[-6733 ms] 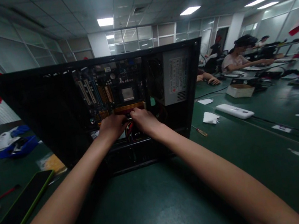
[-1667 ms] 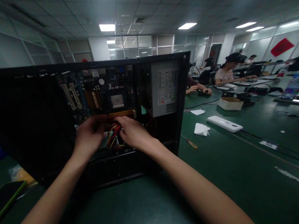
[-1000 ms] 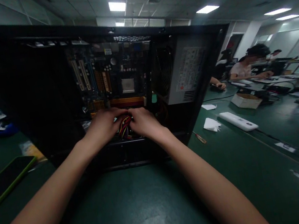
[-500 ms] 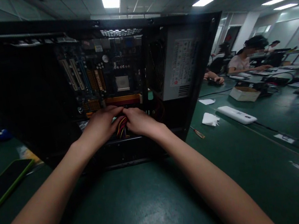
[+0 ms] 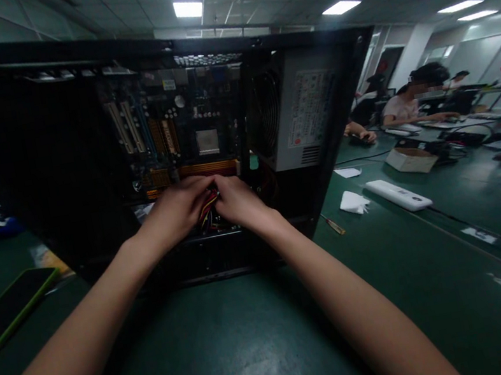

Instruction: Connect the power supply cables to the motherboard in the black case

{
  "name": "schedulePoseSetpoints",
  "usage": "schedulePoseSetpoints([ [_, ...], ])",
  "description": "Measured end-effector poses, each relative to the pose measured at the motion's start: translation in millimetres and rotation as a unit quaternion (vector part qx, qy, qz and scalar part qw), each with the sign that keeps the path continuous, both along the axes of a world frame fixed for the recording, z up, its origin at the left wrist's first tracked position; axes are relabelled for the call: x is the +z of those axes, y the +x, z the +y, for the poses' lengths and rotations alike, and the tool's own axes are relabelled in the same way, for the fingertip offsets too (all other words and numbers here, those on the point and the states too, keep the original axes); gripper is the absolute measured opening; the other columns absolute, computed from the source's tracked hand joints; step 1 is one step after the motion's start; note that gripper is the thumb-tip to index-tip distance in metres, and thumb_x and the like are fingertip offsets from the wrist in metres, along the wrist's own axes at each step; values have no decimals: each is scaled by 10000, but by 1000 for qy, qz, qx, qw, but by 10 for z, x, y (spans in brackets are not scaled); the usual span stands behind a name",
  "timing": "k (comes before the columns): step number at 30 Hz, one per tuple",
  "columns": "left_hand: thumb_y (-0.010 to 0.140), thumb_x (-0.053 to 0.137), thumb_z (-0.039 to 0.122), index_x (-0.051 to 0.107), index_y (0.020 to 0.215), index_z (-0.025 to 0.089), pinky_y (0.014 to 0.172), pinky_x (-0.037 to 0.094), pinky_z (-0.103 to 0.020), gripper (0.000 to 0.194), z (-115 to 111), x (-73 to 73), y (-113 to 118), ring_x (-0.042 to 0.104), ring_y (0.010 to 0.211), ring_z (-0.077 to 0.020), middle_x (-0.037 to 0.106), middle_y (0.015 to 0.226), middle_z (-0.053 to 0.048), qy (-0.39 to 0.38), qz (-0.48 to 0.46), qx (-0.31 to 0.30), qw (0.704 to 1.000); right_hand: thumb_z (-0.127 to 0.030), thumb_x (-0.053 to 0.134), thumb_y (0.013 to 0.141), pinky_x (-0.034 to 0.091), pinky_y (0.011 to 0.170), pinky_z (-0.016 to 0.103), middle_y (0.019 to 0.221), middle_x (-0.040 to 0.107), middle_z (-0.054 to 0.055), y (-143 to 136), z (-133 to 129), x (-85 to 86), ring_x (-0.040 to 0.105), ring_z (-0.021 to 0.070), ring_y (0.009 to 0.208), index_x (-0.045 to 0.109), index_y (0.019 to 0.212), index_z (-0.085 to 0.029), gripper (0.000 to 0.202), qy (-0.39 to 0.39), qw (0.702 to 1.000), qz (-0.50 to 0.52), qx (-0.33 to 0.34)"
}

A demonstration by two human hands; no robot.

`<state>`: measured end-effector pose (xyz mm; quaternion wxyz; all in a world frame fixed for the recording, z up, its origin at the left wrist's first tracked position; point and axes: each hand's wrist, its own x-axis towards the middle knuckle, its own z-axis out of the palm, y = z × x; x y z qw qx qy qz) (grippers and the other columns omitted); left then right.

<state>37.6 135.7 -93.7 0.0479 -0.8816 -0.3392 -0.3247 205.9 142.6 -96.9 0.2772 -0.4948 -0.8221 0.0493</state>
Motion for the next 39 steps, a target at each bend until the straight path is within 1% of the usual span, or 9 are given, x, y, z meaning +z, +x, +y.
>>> schedulePoseSetpoints([
  [6, 989, 456, 221, 581, 1400, 193, 1054, 510, -425, 430, -21, 2, -16, 603, 1253, -270, 622, 1368, -132, 47, 5, -4, 999, -87, 470, 897, 477, 890, 311, 1162, 724, 139, -7, -4, 10, 668, 258, 1102, 632, 1175, -147, 327, 21, 999, 34, -15],
  [13, 987, 515, 234, 646, 1324, 215, 985, 544, -373, 363, -31, 19, -54, 655, 1160, -245, 663, 1281, -112, 80, 13, -35, 996, -103, 487, 918, 471, 917, 291, 1179, 722, 107, 10, -33, 23, 652, 236, 1121, 666, 1170, -179, 319, 25, 999, 36, 23],
  [16, 982, 509, 222, 655, 1289, 192, 977, 550, -387, 341, -49, 41, -58, 658, 1148, -251, 672, 1254, -116, 75, 18, -13, 997, -108, 486, 923, 471, 923, 284, 1191, 724, 91, 17, -40, 29, 650, 229, 1128, 672, 1178, -197, 327, 20, 999, 26, 25],
  [20, 969, 521, 273, 676, 1215, 201, 976, 547, -428, 300, -53, 103, -119, 661, 1130, -271, 693, 1206, -103, 76, 56, 23, 995, -108, 483, 919, 471, 947, 290, 1193, 729, 81, 16, -21, 30, 651, 223, 1134, 678, 1194, -199, 349, 25, 999, 24, 25],
  [25, 975, 507, 341, 689, 1157, 241, 984, 544, -428, 277, -69, 137, -185, 667, 1104, -260, 712, 1161, -75, 67, -3, 53, 996, -107, 475, 915, 459, 994, 284, 1225, 716, 87, 29, -16, 75, 634, 209, 1173, 665, 1232, -170, 375, 55, 998, 38, 1],
  [29, 973, 509, 367, 699, 1155, 273, 1025, 522, -447, 280, -66, 111, -192, 666, 1128, -268, 716, 1206, -59, 73, -33, 82, 993, -109, 478, 898, 496, 940, 308, 1158, 727, 131, 59, -46, 120, 670, 238, 1108, 672, 1187, -139, 350, 60, 997, -1, -55],
  [32, 959, 505, 338, 718, 1131, 233, 974, 538, -445, 293, -5, 83, -197, 693, 1082, -281, 745, 1158, -78, 35, 24, 104, 994, -148, 529, 875, 545, 824, 344, 1057, 741, 185, 78, -79, 120, 716, 289, 979, 718, 1087, -112, 286, 19, 991, -88, -101],
  [35, 940, 503, 301, 733, 1119, 215, 892, 552, -417, 304, 72, 68, -189, 714, 1034, -292, 767, 1114, -87, -17, 92, 139, 986, -167, 599, 831, 562, 778, 359, 1023, 745, 217, 85, -109, 94, 730, 316, 939, 754, 1038, -109, 265, -21, 981, -159, -111],
  [39, 927, 517, 305, 744, 1134, 248, 817, 545, -358, 312, 125, 88, -145, 728, 984, -281, 783, 1068, -73, -41, 163, 166, 972, -181, 613, 820, 573, 770, 361, 1028, 746, 224, 78, -118, 53, 735, 319, 945, 767, 1037, -123, 272, -21, 980, -166, -104],
])
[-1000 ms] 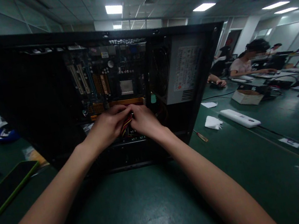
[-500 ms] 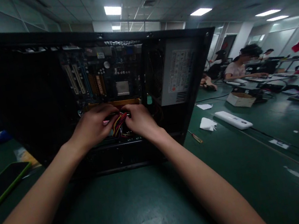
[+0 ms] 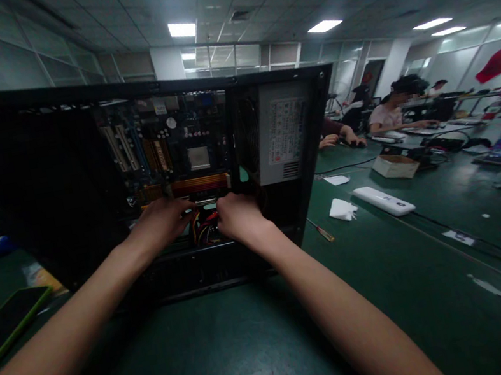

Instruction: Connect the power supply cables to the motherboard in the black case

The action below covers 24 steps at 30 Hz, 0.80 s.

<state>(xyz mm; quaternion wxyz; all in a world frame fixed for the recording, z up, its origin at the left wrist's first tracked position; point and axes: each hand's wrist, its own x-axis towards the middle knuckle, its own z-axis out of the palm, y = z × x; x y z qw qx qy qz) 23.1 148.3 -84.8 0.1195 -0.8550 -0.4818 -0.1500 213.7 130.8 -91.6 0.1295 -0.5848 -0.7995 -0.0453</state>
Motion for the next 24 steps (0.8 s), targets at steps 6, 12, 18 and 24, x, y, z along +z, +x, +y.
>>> schedulePoseSetpoints([
  [6, 944, 490, 305, 757, 1110, 261, 758, 516, -313, 318, 80, 71, 79, 713, 1032, -266, 770, 1123, -60, 6, 71, 7, 997, -183, 598, 834, 577, 764, 357, 1039, 748, 218, 4, 59, 0, 737, 317, 952, 766, 1056, -124, 285, 15, 1000, 13, 3],
  [12, 935, 512, 301, 746, 1151, 270, 751, 508, -302, 320, 118, 53, 82, 713, 1020, -251, 767, 1138, -46, 14, 84, 19, 996, -206, 616, 846, 573, 788, 349, 1042, 751, 209, 23, 95, 19, 734, 307, 966, 765, 1072, -137, 280, 3, 999, 33, 5],
  [18, 933, 527, 331, 756, 1150, 293, 733, 510, -303, 317, 43, 80, 101, 730, 953, -252, 789, 1047, -51, -2, 61, 47, 997, -163, 581, 861, 567, 786, 335, 1036, 748, 216, 22, 67, 12, 733, 308, 976, 760, 1089, -114, 294, 20, 997, 63, 27],
  [24, 935, 536, 366, 762, 1134, 287, 727, 509, -300, 311, 97, 54, 49, 736, 939, -244, 796, 1021, -45, -13, 42, 46, 998, -156, 579, 864, 564, 782, 322, 1033, 749, 210, 9, 54, 9, 734, 301, 966, 761, 1065, -105, 276, 28, 997, 67, 30],
])
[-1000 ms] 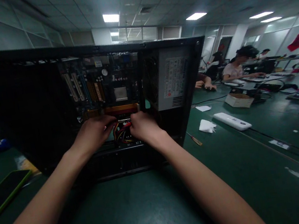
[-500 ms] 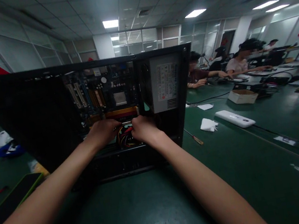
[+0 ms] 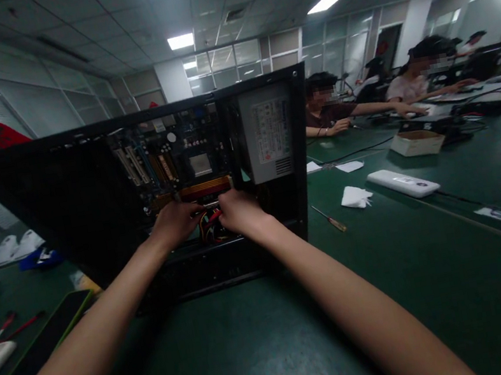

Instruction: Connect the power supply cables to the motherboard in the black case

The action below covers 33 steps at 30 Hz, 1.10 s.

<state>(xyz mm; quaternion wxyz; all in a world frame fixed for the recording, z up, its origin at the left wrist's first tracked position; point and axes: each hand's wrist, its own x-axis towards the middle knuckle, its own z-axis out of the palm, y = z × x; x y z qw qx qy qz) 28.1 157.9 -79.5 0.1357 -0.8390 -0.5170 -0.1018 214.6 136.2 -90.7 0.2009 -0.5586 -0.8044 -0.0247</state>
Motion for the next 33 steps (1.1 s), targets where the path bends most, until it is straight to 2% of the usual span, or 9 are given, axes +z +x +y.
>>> schedulePoseSetpoints([
  [5, 939, 536, 334, 764, 1129, 300, 735, 518, -296, 299, 36, -11, -8, 734, 975, -244, 796, 1026, -30, 0, 3, -12, 1000, -124, 561, 873, 558, 806, 316, 1070, 740, 208, -10, -10, 16, 726, 294, 995, 750, 1075, -103, 278, -11, 1000, 2, 5],
  [12, 931, 557, 300, 759, 1122, 262, 804, 534, -325, 281, 29, -16, 33, 725, 1004, -258, 775, 1108, -66, -7, -11, -1, 1000, -118, 583, 892, 520, 899, 298, 1180, 702, 213, -9, 55, 3, 683, 292, 1101, 717, 1099, -68, 251, 1, 999, -14, 47],
  [16, 944, 549, 300, 753, 1149, 231, 821, 535, -350, 297, 15, -12, 37, 716, 1041, -289, 763, 1135, -93, -7, 2, -2, 1000, -119, 560, 911, 515, 907, 309, 1163, 703, 216, -35, 56, 3, 685, 287, 1095, 708, 1099, -76, 243, 3, 999, -22, 34],
  [24, 975, 512, 313, 730, 1214, 256, 853, 537, -350, 328, -1, -31, 38, 697, 1101, -294, 744, 1203, -69, -11, 25, -7, 1000, -88, 490, 941, 527, 873, 321, 1134, 698, 218, -140, 19, -7, 690, 293, 1079, 656, 1155, -60, 272, -15, 999, -33, 1],
  [29, 951, 537, 268, 673, 1299, 294, 884, 530, -353, 375, -55, -81, -25, 696, 1101, -286, 728, 1245, -61, -1, -28, 3, 1000, -47, 423, 950, 535, 842, 323, 1115, 698, 203, -130, 1, 2, 698, 286, 1048, 634, 1147, -83, 291, 10, 999, -41, -13],
  [33, 967, 519, 309, 680, 1286, 275, 848, 529, -334, 359, -108, -103, -77, 710, 1047, -270, 758, 1149, -71, -31, -103, 5, 994, -37, 390, 960, 539, 836, 323, 1117, 698, 196, -147, 6, 37, 698, 284, 1056, 625, 1158, -87, 311, 11, 998, -56, -17],
])
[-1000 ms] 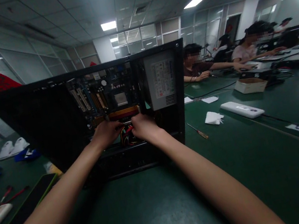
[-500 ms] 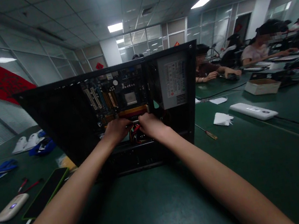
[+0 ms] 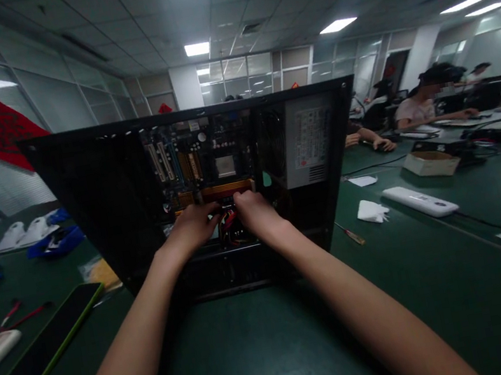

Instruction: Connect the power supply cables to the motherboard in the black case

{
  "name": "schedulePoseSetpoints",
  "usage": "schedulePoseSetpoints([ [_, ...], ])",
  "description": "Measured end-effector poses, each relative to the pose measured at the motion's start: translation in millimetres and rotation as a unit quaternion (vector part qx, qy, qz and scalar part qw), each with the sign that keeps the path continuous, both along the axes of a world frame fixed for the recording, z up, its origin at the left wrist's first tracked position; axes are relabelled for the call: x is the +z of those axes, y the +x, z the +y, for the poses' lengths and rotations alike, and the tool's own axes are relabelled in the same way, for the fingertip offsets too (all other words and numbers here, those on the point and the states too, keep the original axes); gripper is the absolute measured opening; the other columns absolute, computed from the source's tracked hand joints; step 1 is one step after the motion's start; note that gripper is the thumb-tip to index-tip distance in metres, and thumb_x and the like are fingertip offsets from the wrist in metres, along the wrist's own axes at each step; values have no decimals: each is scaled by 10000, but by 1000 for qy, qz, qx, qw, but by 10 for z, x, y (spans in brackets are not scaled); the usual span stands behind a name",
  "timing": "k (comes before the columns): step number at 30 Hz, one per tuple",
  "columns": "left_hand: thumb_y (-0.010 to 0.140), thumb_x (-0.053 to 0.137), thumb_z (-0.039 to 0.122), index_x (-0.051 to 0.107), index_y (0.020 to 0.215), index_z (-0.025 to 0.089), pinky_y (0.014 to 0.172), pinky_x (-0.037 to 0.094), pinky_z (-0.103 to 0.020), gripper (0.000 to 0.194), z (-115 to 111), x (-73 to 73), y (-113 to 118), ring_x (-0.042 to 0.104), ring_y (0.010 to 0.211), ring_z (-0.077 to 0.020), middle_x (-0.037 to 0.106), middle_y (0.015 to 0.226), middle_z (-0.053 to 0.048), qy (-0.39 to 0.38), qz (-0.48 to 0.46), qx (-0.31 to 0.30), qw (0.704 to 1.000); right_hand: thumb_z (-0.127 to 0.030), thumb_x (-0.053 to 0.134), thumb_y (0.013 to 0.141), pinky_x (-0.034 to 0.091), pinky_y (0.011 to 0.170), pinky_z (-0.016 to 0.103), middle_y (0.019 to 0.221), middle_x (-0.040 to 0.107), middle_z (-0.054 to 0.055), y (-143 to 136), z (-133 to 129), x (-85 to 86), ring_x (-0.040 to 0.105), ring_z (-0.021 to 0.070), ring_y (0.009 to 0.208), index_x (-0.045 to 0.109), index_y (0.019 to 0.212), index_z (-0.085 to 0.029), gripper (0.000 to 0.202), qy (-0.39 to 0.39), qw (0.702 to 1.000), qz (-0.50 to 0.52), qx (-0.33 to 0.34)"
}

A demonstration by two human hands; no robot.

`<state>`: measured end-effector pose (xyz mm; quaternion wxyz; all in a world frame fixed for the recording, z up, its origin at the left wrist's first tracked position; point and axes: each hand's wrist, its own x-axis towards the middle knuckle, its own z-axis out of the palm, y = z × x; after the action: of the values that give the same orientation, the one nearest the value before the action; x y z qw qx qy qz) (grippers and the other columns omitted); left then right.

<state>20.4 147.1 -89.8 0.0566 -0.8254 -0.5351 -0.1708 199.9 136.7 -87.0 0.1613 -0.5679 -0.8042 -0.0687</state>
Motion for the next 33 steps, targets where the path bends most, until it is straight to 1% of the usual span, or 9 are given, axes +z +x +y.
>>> schedulePoseSetpoints([
  [3, 962, 523, 315, 720, 1209, 248, 799, 522, -322, 323, -16, -16, -10, 715, 1001, -269, 764, 1097, -87, -18, -5, -1, 1000, -48, 384, 969, 544, 819, 324, 1105, 700, 196, -21, 4, 10, 704, 289, 1041, 630, 1155, -91, 311, -1, 1000, -12, -5],
  [8, 950, 495, 257, 757, 1075, 221, 746, 495, -302, 293, -20, -43, -19, 720, 929, -249, 769, 1019, -87, -36, -4, -36, 999, -60, 370, 980, 549, 801, 335, 1076, 700, 199, -38, 5, -5, 711, 295, 1019, 639, 1139, -102, 316, 3, 1000, -28, -13],
  [12, 949, 482, 258, 760, 1020, 212, 710, 477, -300, 291, -24, -49, -27, 719, 905, -250, 769, 961, -87, -33, -3, -41, 999, -75, 380, 983, 547, 802, 331, 1080, 695, 197, -44, 26, -28, 710, 291, 1018, 635, 1134, -115, 299, 5, 999, -26, -18],
  [18, 923, 492, 225, 756, 1073, 226, 770, 494, -312, 304, -7, -71, -38, 717, 948, -255, 772, 1026, -81, -22, -3, -53, 998, -61, 408, 957, 546, 811, 343, 1110, 692, 209, -50, 84, -25, 703, 306, 1040, 629, 1159, -103, 302, -2, 1000, -10, -21],
  [23, 924, 488, 225, 754, 1076, 228, 800, 492, -311, 307, 25, -78, -45, 712, 962, -247, 771, 1028, -76, -16, -1, -67, 998, -54, 467, 923, 527, 842, 309, 1135, 701, 204, -2, 139, -23, 698, 290, 1054, 652, 1157, -101, 302, -28, 999, 13, -10],
  [28, 979, 476, 368, 756, 1033, 217, 749, 478, -307, 322, -9, -35, -33, 707, 906, -246, 768, 985, -82, -16, -10, -58, 998, -31, 464, 888, 518, 842, 308, 1104, 711, 205, 58, 139, -63, 695, 294, 1056, 678, 1123, -106, 327, -23, 1000, 20, 9],
  [33, 973, 492, 332, 754, 1052, 219, 722, 463, -299, 296, -51, 0, -7, 701, 878, -240, 766, 975, -75, -27, 4, -40, 999, -26, 479, 874, 507, 865, 296, 1159, 704, 200, 37, 151, -34, 683, 286, 1084, 691, 1138, -110, 348, -28, 999, 26, 2],
])
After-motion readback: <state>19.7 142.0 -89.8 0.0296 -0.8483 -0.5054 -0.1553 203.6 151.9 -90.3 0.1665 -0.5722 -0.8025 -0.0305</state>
